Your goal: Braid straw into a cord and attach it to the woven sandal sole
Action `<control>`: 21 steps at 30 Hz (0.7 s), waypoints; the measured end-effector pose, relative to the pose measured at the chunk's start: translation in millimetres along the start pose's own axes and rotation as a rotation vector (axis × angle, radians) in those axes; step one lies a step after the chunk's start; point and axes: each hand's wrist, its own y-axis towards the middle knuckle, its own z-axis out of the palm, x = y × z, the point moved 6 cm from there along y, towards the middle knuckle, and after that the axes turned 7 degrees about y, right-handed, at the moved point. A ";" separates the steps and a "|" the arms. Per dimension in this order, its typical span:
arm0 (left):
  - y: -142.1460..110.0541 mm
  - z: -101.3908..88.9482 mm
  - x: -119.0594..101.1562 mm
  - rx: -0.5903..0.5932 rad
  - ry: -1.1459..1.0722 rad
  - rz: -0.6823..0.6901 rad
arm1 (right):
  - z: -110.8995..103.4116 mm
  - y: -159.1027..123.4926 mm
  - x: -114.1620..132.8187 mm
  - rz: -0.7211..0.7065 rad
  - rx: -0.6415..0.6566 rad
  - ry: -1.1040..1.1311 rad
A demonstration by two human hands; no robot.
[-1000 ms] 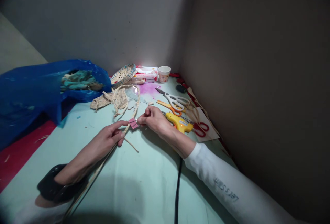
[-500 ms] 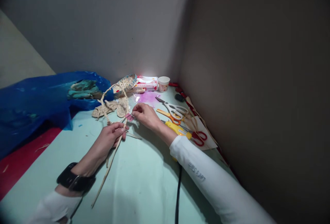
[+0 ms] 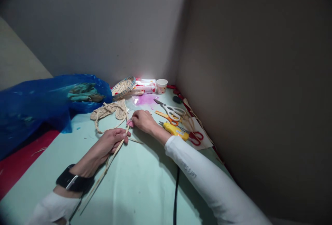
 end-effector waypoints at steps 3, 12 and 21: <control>-0.4 0.8 2.5 -0.005 0.043 -0.002 | 4.9 -10.6 5.9 0.010 -0.046 -0.094; 6.1 1.5 9.7 0.035 0.113 -0.005 | 1.9 -59.5 50.8 -0.066 -0.097 -0.305; 9.6 2.1 13.6 0.078 0.159 0.010 | -125.5 -112.1 -48.8 0.385 -0.267 -0.365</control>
